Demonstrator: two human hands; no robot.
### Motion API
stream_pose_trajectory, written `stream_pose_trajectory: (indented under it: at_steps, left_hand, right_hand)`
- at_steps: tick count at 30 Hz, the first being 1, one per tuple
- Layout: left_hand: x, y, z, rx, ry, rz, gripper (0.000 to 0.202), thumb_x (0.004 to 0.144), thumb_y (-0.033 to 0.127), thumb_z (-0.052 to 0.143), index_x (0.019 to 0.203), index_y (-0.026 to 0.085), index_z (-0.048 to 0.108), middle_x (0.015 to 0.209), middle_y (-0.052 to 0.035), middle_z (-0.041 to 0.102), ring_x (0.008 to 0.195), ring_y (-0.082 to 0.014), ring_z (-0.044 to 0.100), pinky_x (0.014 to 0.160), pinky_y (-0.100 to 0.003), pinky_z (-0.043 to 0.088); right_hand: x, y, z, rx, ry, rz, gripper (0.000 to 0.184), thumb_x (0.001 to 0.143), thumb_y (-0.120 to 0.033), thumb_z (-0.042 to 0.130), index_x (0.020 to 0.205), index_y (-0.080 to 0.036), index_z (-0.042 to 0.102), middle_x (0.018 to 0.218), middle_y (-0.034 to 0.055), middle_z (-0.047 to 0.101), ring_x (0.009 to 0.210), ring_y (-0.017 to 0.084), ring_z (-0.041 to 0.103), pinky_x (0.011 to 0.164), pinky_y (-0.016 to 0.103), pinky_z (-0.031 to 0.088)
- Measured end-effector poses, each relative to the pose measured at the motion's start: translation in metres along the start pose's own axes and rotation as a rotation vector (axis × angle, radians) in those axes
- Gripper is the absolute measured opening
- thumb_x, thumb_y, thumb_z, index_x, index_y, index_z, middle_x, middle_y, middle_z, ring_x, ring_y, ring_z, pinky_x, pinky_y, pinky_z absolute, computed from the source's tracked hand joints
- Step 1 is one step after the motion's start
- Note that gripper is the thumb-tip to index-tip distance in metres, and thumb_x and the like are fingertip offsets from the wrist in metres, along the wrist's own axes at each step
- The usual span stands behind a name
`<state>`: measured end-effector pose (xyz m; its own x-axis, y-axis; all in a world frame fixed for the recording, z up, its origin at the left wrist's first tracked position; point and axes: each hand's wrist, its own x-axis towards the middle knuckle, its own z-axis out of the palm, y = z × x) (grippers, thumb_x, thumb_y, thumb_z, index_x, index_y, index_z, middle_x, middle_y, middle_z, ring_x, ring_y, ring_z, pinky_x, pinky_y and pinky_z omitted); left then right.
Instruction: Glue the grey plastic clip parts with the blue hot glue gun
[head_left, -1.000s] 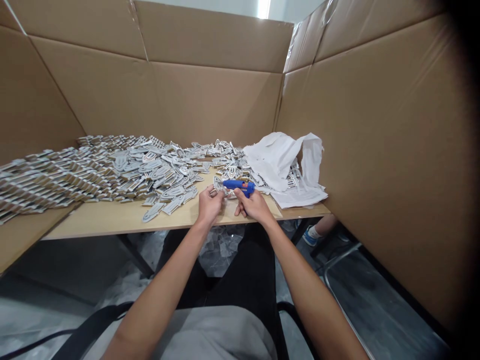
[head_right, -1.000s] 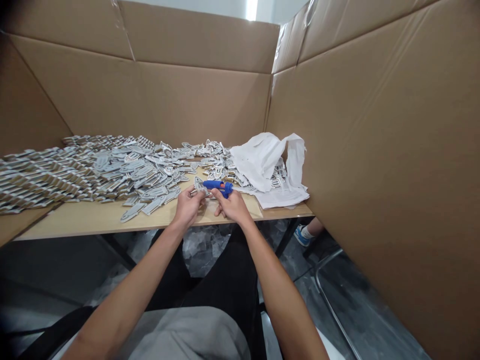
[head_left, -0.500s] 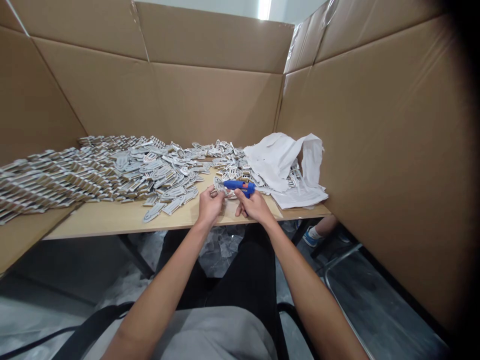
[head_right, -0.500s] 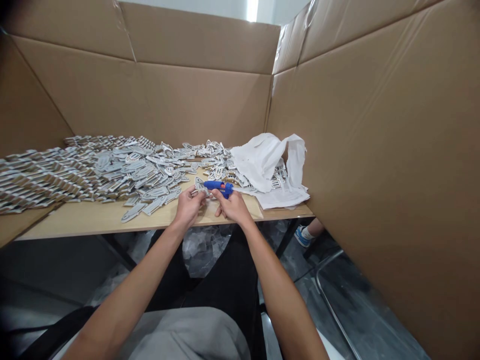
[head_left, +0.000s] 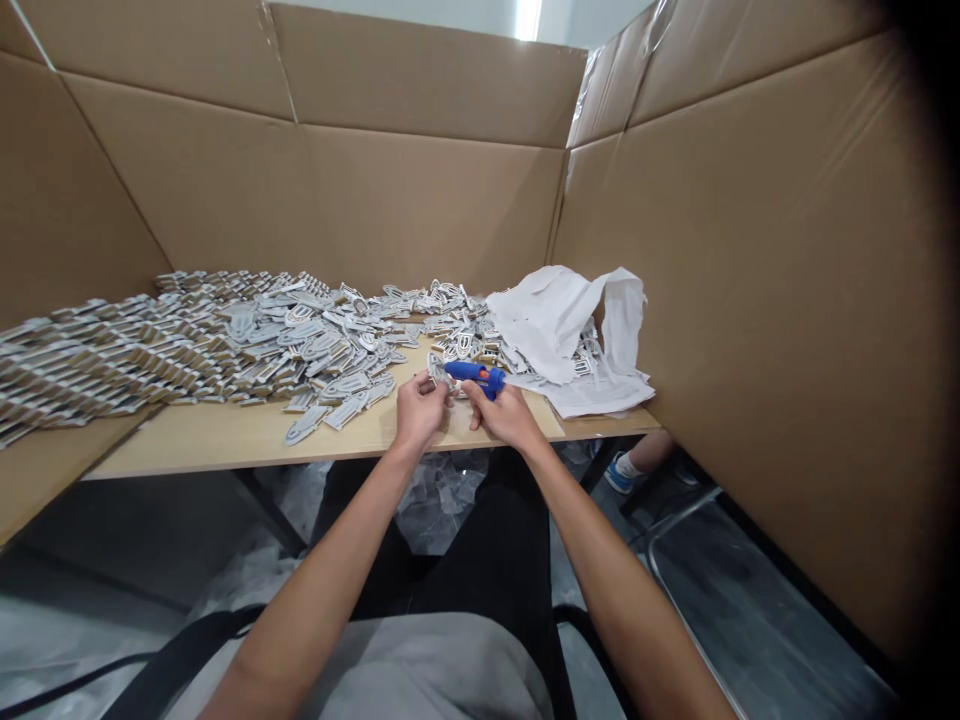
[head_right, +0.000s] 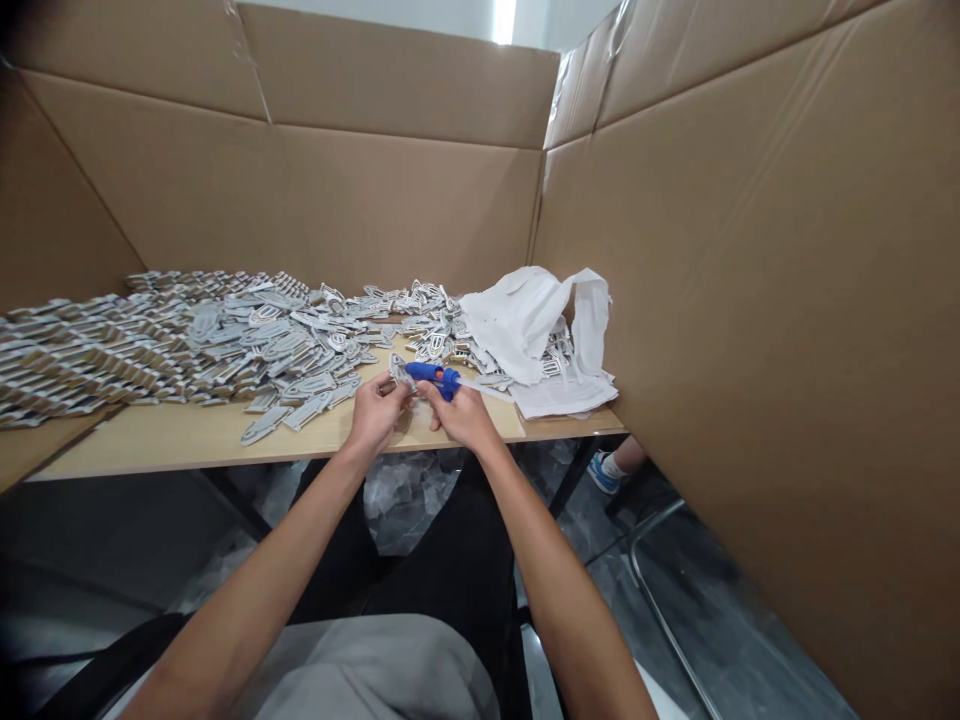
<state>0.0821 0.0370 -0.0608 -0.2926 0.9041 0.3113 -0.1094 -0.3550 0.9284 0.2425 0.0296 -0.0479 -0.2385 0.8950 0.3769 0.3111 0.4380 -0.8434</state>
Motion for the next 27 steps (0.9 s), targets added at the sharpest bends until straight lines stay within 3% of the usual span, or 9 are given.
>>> stream_pose_trajectory:
  at_steps: [4, 9, 14, 18, 23, 27]
  left_hand:
    - [0.001, -0.002, -0.001, 0.056, 0.021, 0.047, 0.018, 0.074, 0.033, 0.077, 0.081, 0.016, 0.074, 0.075, -0.0046, 0.072, 0.059, -0.0146, 0.06, 0.059, -0.025, 0.045]
    - [0.0, -0.007, -0.001, 0.136, 0.013, 0.105, 0.02, 0.08, 0.037, 0.072, 0.079, 0.017, 0.072, 0.075, -0.0043, 0.072, 0.065, -0.0168, 0.064, 0.063, -0.026, 0.047]
    - [0.0, -0.008, 0.001, 0.029, 0.087, 0.015, 0.031, 0.077, 0.038, 0.078, 0.097, 0.02, 0.061, 0.082, -0.0053, 0.075, 0.067, -0.019, 0.069, 0.063, -0.028, 0.05]
    - [0.001, -0.005, 0.001, -0.011, 0.17, 0.016, 0.031, 0.075, 0.037, 0.079, 0.09, 0.021, 0.057, 0.081, -0.0037, 0.073, 0.069, -0.0174, 0.068, 0.065, -0.026, 0.048]
    - [0.003, 0.0, 0.0, 0.011, 0.308, 0.116, 0.023, 0.076, 0.036, 0.078, 0.076, 0.018, 0.064, 0.07, -0.0006, 0.065, 0.066, -0.0154, 0.059, 0.067, -0.027, 0.045]
    - [0.004, -0.003, -0.001, 0.003, 0.282, 0.11, 0.022, 0.077, 0.037, 0.078, 0.077, 0.017, 0.07, 0.073, -0.0026, 0.067, 0.068, -0.0156, 0.059, 0.069, -0.028, 0.045]
  right_hand:
    - [-0.002, -0.004, 0.003, -0.14, 0.008, 0.003, 0.052, 0.098, -0.07, 0.051, 0.088, -0.022, 0.069, 0.059, -0.0011, 0.065, 0.06, 0.02, 0.069, 0.065, 0.027, 0.051]
    - [-0.002, -0.002, 0.007, -0.233, 0.163, -0.108, 0.048, 0.098, -0.066, 0.055, 0.088, -0.022, 0.069, 0.072, 0.0041, 0.072, 0.082, 0.025, 0.074, 0.083, 0.032, 0.054]
    - [0.0, 0.002, 0.007, -0.007, 0.167, 0.009, 0.053, 0.094, -0.073, 0.057, 0.084, -0.022, 0.066, 0.061, 0.0004, 0.066, 0.056, 0.019, 0.069, 0.061, 0.028, 0.054]
    - [0.003, 0.002, 0.006, 0.284, 0.126, 0.025, 0.058, 0.091, -0.077, 0.057, 0.078, -0.021, 0.061, 0.063, 0.0009, 0.066, 0.04, 0.012, 0.057, 0.04, 0.024, 0.042]
    - [0.006, 0.004, 0.003, 0.448, 0.076, 0.021, 0.059, 0.088, -0.077, 0.062, 0.076, -0.019, 0.061, 0.065, 0.0012, 0.065, 0.043, 0.012, 0.06, 0.036, 0.021, 0.04]
    - [0.006, 0.006, 0.002, 0.447, 0.012, 0.031, 0.061, 0.088, -0.079, 0.061, 0.076, -0.019, 0.06, 0.063, 0.0004, 0.064, 0.043, 0.011, 0.06, 0.036, 0.02, 0.041]
